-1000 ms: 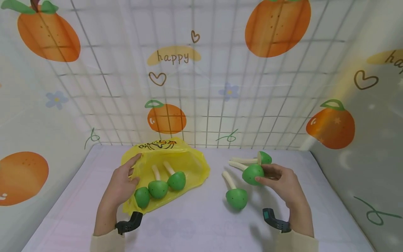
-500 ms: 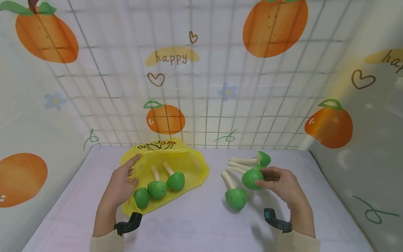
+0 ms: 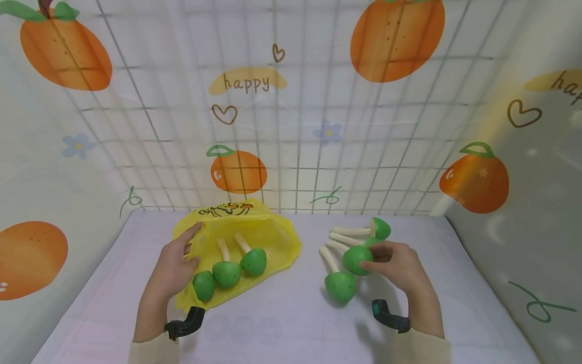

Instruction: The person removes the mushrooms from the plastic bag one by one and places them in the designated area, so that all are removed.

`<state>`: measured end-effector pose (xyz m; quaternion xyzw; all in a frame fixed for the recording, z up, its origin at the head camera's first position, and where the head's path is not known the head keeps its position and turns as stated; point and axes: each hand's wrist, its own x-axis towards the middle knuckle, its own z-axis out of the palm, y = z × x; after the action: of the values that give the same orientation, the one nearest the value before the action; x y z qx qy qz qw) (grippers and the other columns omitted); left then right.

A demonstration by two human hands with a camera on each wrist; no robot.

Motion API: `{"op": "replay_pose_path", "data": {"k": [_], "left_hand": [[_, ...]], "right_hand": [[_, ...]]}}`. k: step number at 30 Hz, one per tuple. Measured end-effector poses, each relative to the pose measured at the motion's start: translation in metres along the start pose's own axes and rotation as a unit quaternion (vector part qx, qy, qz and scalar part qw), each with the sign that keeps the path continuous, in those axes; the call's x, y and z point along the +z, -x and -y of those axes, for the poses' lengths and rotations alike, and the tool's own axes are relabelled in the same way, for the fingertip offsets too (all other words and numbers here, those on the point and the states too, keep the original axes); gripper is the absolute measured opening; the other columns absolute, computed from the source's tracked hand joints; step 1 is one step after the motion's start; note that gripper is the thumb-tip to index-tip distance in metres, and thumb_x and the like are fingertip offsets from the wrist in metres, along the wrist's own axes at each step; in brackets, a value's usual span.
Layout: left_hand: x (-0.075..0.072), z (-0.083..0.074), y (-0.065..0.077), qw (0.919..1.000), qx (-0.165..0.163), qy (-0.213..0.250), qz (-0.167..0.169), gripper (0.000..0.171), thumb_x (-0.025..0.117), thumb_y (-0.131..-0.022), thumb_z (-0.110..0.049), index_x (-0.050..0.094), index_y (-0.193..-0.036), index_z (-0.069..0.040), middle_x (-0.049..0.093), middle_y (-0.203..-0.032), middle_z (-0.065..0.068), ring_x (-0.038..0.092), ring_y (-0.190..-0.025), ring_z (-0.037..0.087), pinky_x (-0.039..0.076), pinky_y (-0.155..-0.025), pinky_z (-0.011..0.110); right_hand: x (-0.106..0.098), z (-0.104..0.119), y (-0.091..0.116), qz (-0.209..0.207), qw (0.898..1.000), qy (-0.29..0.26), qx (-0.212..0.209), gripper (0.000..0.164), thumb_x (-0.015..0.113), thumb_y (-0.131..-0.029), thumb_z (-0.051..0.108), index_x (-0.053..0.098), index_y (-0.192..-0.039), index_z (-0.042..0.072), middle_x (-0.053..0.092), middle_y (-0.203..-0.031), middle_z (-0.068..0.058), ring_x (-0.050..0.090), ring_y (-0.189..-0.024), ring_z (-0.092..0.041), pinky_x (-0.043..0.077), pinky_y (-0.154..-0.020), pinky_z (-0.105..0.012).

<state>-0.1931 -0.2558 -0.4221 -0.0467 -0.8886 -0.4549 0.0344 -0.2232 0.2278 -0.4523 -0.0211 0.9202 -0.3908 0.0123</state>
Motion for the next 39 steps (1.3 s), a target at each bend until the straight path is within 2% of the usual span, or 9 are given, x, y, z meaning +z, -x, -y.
{"op": "replay_pose_path", "data": {"k": [9,21,30,39], "left_hand": [[0.0002,-0.0001,-0.0004,1.0,0.001,0.002,-0.003,0.077,0.054,-0.095,0.015,0.031,-0.166,-0.007,0.043,-0.16,0.025,0.055,-0.137,0.045,0.059,-0.096,0.045],[-0.0004,0.0002,-0.0015,1.0,-0.007,0.003,-0.001,0.078,0.052,-0.095,0.015,0.03,-0.166,-0.008,0.041,-0.162,0.023,0.053,-0.139,0.044,0.057,-0.099,0.048],[0.0003,0.0003,-0.0013,0.9999,-0.01,0.01,-0.001,0.078,0.052,-0.095,0.014,0.03,-0.166,-0.009,0.043,-0.161,0.023,0.055,-0.137,0.043,0.06,-0.095,0.045],[0.0001,-0.0015,-0.0011,0.9999,-0.015,0.002,-0.003,0.077,0.053,-0.096,0.012,0.031,-0.166,-0.01,0.041,-0.162,0.023,0.054,-0.138,0.045,0.059,-0.096,0.047]], "right_hand": [[0.0009,0.0032,0.0007,0.008,0.999,0.037,0.006,0.068,0.089,-0.083,0.035,0.065,-0.128,-0.011,0.075,-0.114,-0.02,0.071,-0.106,-0.037,0.056,-0.092,-0.058],[0.0031,-0.0009,-0.0015,0.025,0.998,0.057,-0.001,0.064,0.093,-0.08,0.03,0.067,-0.122,-0.01,0.075,-0.11,-0.018,0.072,-0.103,-0.035,0.057,-0.09,-0.056],[0.0028,0.0053,-0.0025,0.035,0.997,0.073,0.019,0.061,0.092,-0.079,0.023,0.064,-0.12,-0.012,0.072,-0.111,-0.022,0.068,-0.105,-0.038,0.056,-0.089,-0.056],[-0.002,0.0036,-0.0013,0.04,0.995,0.092,0.018,0.058,0.09,-0.08,0.024,0.067,-0.12,-0.011,0.071,-0.111,-0.022,0.065,-0.105,-0.039,0.055,-0.088,-0.057]]}}
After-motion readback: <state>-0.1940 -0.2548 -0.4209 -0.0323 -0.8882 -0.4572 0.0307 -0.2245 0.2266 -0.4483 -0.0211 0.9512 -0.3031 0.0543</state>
